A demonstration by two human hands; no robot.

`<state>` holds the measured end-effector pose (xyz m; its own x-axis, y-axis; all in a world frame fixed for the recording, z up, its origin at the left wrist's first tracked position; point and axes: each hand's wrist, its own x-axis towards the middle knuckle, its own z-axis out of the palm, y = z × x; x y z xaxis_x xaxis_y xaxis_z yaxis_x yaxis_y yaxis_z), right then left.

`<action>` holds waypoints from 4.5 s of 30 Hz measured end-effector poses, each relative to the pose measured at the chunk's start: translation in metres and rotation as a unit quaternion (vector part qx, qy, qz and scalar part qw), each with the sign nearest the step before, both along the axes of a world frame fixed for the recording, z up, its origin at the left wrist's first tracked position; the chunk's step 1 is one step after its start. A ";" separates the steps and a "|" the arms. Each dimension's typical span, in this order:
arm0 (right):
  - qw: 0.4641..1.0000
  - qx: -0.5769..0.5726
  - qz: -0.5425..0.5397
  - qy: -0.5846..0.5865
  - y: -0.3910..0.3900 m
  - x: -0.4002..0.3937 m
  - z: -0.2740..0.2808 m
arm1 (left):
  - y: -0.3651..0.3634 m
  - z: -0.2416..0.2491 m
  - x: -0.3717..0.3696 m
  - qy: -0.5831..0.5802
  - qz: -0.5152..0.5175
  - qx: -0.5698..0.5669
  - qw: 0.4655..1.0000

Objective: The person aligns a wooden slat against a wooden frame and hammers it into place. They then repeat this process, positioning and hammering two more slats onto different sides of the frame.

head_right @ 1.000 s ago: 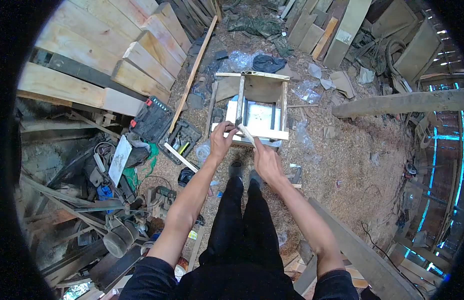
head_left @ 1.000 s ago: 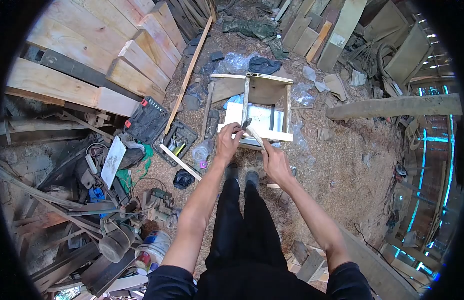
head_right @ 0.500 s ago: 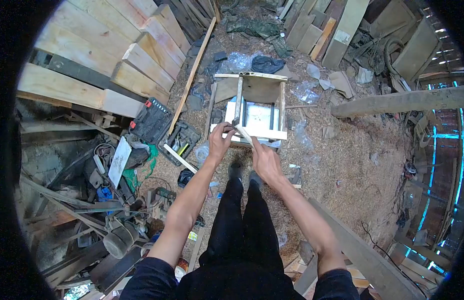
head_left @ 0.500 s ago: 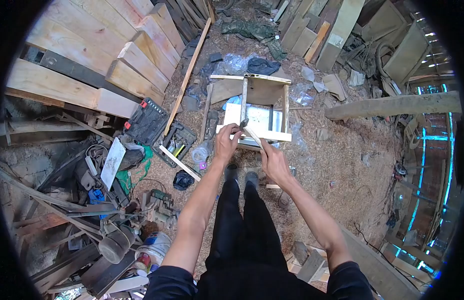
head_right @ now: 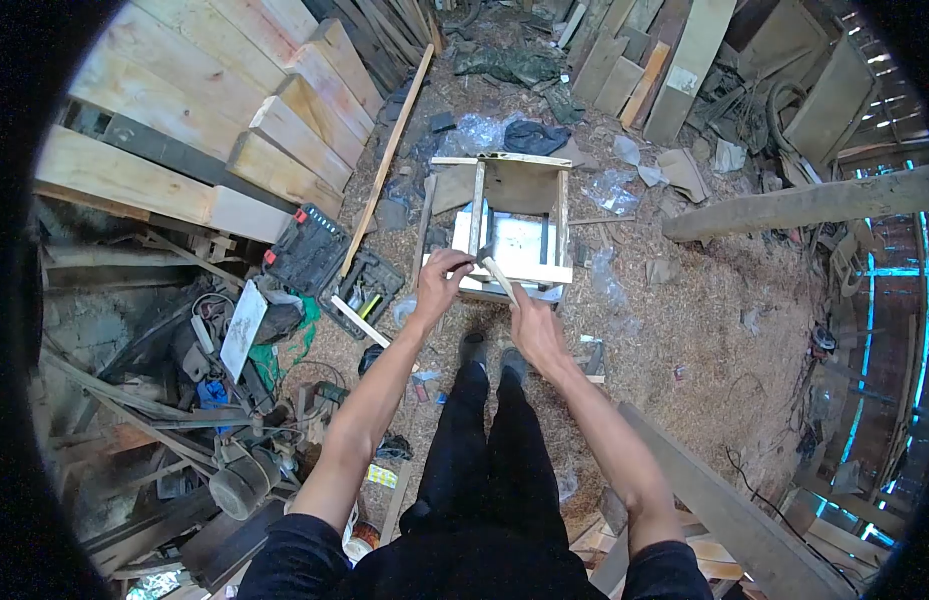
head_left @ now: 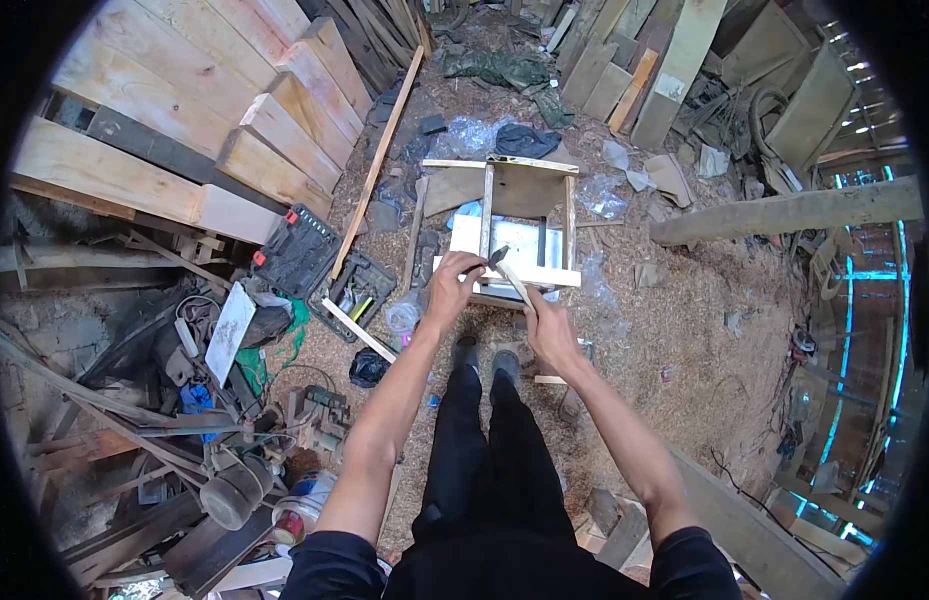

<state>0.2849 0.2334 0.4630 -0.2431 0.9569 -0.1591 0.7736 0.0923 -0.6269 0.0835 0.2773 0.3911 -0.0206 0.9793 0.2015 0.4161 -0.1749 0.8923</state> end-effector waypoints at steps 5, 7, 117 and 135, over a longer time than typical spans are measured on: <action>1.000 -0.018 -0.012 0.005 -0.002 0.002 -0.003 | -0.004 -0.008 0.003 -0.008 0.061 0.006 0.998; 1.000 -0.004 -0.012 0.025 -0.003 0.000 -0.002 | -0.002 -0.011 -0.001 0.007 0.032 -0.011 0.999; 0.998 0.049 0.041 0.006 0.011 -0.008 0.032 | 0.015 -0.027 -0.023 -0.078 0.153 -0.380 0.909; 0.998 0.044 0.034 -0.017 -0.003 -0.019 0.024 | 0.014 -0.032 -0.025 -0.039 0.155 -0.337 0.928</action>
